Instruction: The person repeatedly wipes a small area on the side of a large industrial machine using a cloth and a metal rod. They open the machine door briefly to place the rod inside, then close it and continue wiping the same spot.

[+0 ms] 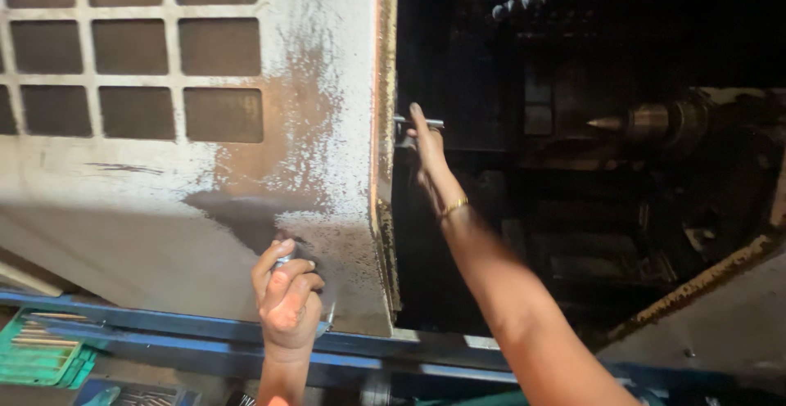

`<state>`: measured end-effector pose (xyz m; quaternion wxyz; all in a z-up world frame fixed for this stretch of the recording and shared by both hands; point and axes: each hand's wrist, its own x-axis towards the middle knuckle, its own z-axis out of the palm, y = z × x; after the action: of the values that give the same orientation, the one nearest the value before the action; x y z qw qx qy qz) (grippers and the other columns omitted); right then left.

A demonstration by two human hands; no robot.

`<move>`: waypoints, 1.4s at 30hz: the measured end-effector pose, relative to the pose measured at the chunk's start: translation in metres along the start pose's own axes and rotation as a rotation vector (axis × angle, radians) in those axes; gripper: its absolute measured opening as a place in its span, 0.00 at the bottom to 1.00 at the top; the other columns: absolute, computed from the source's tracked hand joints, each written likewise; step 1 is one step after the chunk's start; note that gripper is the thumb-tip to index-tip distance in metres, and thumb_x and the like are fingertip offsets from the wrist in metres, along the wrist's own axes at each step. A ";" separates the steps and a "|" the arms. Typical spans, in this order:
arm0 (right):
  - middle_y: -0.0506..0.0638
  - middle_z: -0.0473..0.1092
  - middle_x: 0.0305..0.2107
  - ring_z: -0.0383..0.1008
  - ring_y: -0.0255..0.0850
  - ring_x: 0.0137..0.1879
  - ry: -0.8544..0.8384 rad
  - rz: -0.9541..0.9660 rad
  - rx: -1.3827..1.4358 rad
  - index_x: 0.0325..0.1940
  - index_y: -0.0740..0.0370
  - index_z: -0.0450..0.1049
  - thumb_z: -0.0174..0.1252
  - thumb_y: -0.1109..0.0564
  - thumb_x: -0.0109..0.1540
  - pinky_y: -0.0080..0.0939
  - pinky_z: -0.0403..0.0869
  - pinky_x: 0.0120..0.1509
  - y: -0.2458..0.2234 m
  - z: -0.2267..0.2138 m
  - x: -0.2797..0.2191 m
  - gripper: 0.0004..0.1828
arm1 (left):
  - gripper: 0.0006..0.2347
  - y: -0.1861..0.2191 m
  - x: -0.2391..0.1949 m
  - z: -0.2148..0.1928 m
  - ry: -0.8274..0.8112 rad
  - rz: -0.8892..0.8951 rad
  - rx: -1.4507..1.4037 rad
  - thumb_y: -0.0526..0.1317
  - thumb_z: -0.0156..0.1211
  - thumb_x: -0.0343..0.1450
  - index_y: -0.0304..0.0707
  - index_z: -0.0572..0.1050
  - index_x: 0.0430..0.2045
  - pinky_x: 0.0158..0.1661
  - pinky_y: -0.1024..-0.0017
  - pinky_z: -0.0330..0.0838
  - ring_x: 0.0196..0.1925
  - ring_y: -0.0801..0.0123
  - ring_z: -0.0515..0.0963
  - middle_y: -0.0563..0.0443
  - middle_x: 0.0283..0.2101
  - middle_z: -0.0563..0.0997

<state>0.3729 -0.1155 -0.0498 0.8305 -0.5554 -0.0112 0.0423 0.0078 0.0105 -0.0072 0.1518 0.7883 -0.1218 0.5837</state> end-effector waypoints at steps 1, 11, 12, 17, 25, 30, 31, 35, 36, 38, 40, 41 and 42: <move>0.42 0.61 0.22 0.57 0.31 0.24 0.060 -0.124 0.065 0.46 0.64 0.70 0.63 0.37 0.65 0.34 0.57 0.26 0.004 0.002 -0.006 0.27 | 0.10 0.000 0.001 -0.001 0.005 0.009 0.000 0.20 0.57 0.51 0.35 0.75 0.15 0.62 0.49 0.75 0.57 0.51 0.75 0.50 0.34 0.77; 0.48 0.68 0.37 0.67 0.31 0.43 0.067 -0.494 0.095 0.71 0.61 0.47 0.63 0.51 0.64 0.29 0.67 0.46 0.016 0.004 -0.065 0.40 | 0.08 0.004 0.000 -0.008 -0.001 0.007 0.000 0.21 0.58 0.53 0.35 0.75 0.14 0.62 0.50 0.75 0.57 0.50 0.75 0.50 0.34 0.77; 0.49 0.70 0.37 0.68 0.31 0.43 0.067 -0.475 0.054 0.71 0.60 0.46 0.63 0.50 0.65 0.29 0.68 0.47 0.013 0.009 -0.068 0.40 | 0.08 0.004 0.001 -0.010 0.000 0.009 0.003 0.21 0.58 0.53 0.35 0.75 0.14 0.61 0.50 0.75 0.57 0.50 0.75 0.49 0.34 0.77; 0.49 0.67 0.33 0.67 0.35 0.36 0.028 -0.341 -0.155 0.73 0.57 0.44 0.64 0.49 0.62 0.37 0.69 0.39 0.006 0.028 -0.076 0.45 | 0.07 0.005 -0.001 -0.012 0.006 0.019 0.005 0.22 0.58 0.53 0.34 0.75 0.14 0.60 0.51 0.75 0.56 0.50 0.76 0.49 0.34 0.77; 0.52 0.71 0.35 0.71 0.35 0.36 0.081 -0.376 -0.189 0.74 0.57 0.46 0.66 0.51 0.60 0.36 0.72 0.41 0.004 0.029 -0.080 0.46 | 0.08 0.009 -0.002 -0.011 0.032 0.026 0.045 0.21 0.60 0.53 0.34 0.75 0.15 0.60 0.53 0.75 0.56 0.50 0.76 0.49 0.34 0.77; 0.55 0.72 0.43 0.74 0.38 0.44 0.147 -0.528 -0.218 0.74 0.59 0.50 0.68 0.55 0.59 0.37 0.74 0.48 0.012 0.030 -0.078 0.45 | 0.08 0.012 -0.001 -0.012 0.029 0.021 0.061 0.21 0.59 0.53 0.34 0.75 0.14 0.58 0.54 0.76 0.56 0.50 0.77 0.50 0.33 0.78; 0.56 0.72 0.44 0.74 0.38 0.44 0.136 -0.522 -0.216 0.75 0.60 0.50 0.67 0.55 0.59 0.37 0.74 0.48 0.013 0.029 -0.076 0.45 | 0.08 0.011 0.000 -0.011 0.036 0.023 0.052 0.21 0.59 0.53 0.34 0.75 0.14 0.59 0.54 0.76 0.56 0.50 0.77 0.50 0.33 0.77; 0.57 0.72 0.45 0.74 0.39 0.45 0.091 -0.522 -0.184 0.77 0.59 0.48 0.65 0.58 0.59 0.36 0.74 0.50 0.016 0.028 -0.076 0.47 | 0.08 0.009 0.002 -0.011 0.040 0.037 0.036 0.21 0.59 0.53 0.34 0.74 0.13 0.60 0.53 0.76 0.56 0.50 0.76 0.50 0.33 0.77; 0.58 0.72 0.46 0.74 0.39 0.46 0.082 -0.528 -0.176 0.77 0.59 0.48 0.65 0.58 0.58 0.36 0.74 0.51 0.018 0.025 -0.076 0.47 | 0.08 0.010 0.001 -0.011 0.038 0.039 0.035 0.20 0.59 0.53 0.34 0.74 0.13 0.60 0.52 0.76 0.56 0.50 0.76 0.50 0.33 0.77; 0.58 0.73 0.47 0.74 0.38 0.47 0.055 -0.539 -0.158 0.77 0.60 0.47 0.65 0.58 0.60 0.35 0.74 0.53 0.020 0.024 -0.076 0.47 | 0.08 0.009 0.000 -0.011 0.034 0.034 0.035 0.21 0.59 0.53 0.33 0.74 0.14 0.59 0.53 0.76 0.56 0.50 0.76 0.50 0.34 0.77; 0.59 0.72 0.49 0.74 0.38 0.49 0.049 -0.565 -0.179 0.77 0.60 0.46 0.66 0.59 0.61 0.36 0.74 0.55 0.022 0.023 -0.075 0.47 | 0.08 0.010 -0.001 -0.012 0.027 0.028 0.039 0.21 0.59 0.53 0.33 0.74 0.14 0.59 0.54 0.76 0.56 0.50 0.76 0.50 0.34 0.77; 0.59 0.72 0.50 0.74 0.38 0.50 0.057 -0.585 -0.208 0.77 0.60 0.46 0.66 0.59 0.61 0.36 0.73 0.56 0.022 0.023 -0.075 0.47 | 0.08 0.010 -0.001 -0.013 0.022 0.024 0.042 0.20 0.59 0.53 0.33 0.74 0.14 0.58 0.53 0.76 0.56 0.50 0.76 0.50 0.34 0.77; 0.59 0.71 0.51 0.73 0.39 0.51 0.063 -0.610 -0.237 0.77 0.60 0.47 0.67 0.60 0.61 0.37 0.73 0.56 0.020 0.022 -0.075 0.47 | 0.08 0.010 -0.001 -0.013 0.020 0.022 0.046 0.20 0.59 0.52 0.33 0.74 0.14 0.58 0.53 0.76 0.56 0.50 0.76 0.50 0.34 0.77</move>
<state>0.2960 -0.0932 -0.0580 0.7345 -0.6202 -0.1560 -0.2271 -0.0075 0.0066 -0.0038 0.1287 0.7843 -0.1155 0.5958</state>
